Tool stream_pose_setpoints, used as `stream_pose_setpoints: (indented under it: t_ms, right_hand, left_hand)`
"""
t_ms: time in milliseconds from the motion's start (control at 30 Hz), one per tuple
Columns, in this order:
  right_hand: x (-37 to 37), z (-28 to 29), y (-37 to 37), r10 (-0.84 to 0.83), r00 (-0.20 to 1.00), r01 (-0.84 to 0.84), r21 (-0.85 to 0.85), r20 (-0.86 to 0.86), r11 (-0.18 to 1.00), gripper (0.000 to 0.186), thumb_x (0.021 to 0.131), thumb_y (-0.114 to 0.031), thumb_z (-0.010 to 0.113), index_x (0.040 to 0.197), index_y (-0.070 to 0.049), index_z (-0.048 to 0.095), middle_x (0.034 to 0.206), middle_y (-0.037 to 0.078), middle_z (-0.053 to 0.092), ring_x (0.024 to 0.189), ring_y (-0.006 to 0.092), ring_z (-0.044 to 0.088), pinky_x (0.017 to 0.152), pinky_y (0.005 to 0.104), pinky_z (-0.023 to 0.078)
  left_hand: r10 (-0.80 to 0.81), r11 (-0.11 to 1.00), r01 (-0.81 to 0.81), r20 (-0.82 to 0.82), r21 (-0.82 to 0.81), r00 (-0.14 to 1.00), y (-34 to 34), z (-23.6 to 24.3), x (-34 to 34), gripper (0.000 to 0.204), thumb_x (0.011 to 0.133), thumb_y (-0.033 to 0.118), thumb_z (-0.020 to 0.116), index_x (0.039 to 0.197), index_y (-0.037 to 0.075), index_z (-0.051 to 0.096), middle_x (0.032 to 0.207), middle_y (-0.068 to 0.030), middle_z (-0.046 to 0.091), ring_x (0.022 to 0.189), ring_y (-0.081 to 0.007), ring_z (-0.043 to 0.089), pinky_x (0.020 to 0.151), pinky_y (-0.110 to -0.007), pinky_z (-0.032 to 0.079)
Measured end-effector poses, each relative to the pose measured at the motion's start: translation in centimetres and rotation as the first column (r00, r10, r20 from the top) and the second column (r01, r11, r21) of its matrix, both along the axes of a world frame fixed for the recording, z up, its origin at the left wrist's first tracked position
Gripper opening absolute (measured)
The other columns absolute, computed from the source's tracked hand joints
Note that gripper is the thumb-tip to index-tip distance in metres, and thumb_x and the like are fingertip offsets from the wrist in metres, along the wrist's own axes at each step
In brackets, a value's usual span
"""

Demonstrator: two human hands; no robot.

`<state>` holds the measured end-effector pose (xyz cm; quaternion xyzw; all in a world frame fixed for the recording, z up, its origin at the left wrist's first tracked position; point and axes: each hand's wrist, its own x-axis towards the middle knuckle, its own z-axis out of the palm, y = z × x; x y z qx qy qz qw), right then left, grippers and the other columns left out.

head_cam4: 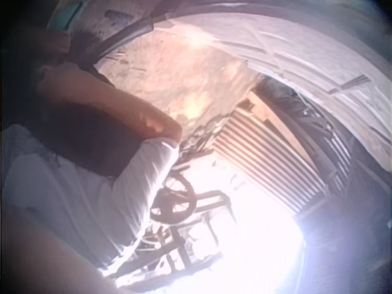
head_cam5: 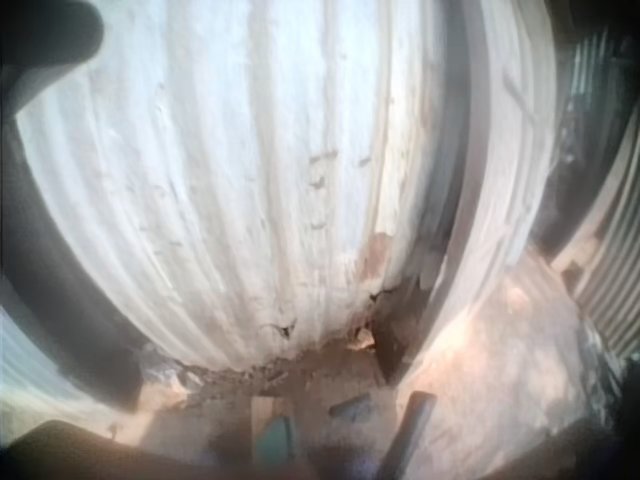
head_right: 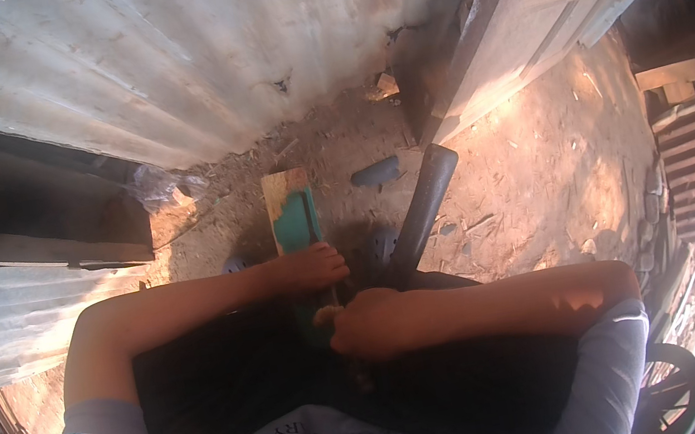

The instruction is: The person uses a hammer and chisel to carve a small cylindrical wooden object placed on a green board. They repeatedly strike the chisel to shape the wood, occasionally lifting the object to inspect the progress.

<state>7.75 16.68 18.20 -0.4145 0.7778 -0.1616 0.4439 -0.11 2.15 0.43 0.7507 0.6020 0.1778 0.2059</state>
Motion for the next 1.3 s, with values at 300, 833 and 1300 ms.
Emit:
stream_pose_setpoints:
  t_ms: [300, 833, 1300]
  right_hand:
    - [-0.3, 1.2, -0.3, 0.02, 1.0, -0.019, -0.061, 0.022, 0.998, 0.014, 0.077, -0.014, 0.059, 0.076, -0.001, 0.065, 0.074, 0.018, 0.066, 0.07, 0.0344, 0.067, 0.059, 0.0417, 0.054]
    - [0.3, 1.3, -0.3, 0.007, 0.996, -0.016, -0.097, -0.087, 0.995, 0.012, 0.078, -0.011, 0.057, 0.075, -0.002, 0.064, 0.073, 0.018, 0.066, 0.072, 0.0339, 0.068, 0.06, 0.0418, 0.054]
    - [0.6, 0.3, -0.6, 0.066, 0.996, -0.067, -0.028, -0.056, 0.997, 0.014, 0.076, -0.016, 0.06, 0.079, -0.003, 0.064, 0.074, 0.015, 0.066, 0.072, 0.0311, 0.068, 0.059, 0.0406, 0.054]
  left_hand:
    - [-0.025, 0.999, 0.025, 0.011, -0.035, 1.0, 0.3, 0.8, -0.1, 0.03, 0.071, 0.015, 0.065, 0.095, 0.004, 0.051, 0.09, -0.0083, 0.05, 0.091, -0.0242, 0.05, 0.084, -0.035, 0.037]
    - [-0.01, 1.0, 0.01, 0.017, 0.015, 1.0, 0.4, 0.7, -0.4, 0.031, 0.068, 0.017, 0.066, 0.092, 0.005, 0.051, 0.089, -0.0079, 0.051, 0.088, -0.0237, 0.051, 0.081, -0.035, 0.037]
    - [-0.017, 1.0, 0.016, -0.036, -0.02, 0.999, 0.5, 0.0, -0.2, 0.021, 0.072, 0.014, 0.061, 0.09, 0.006, 0.051, 0.087, -0.0062, 0.051, 0.088, -0.022, 0.052, 0.082, -0.034, 0.038]
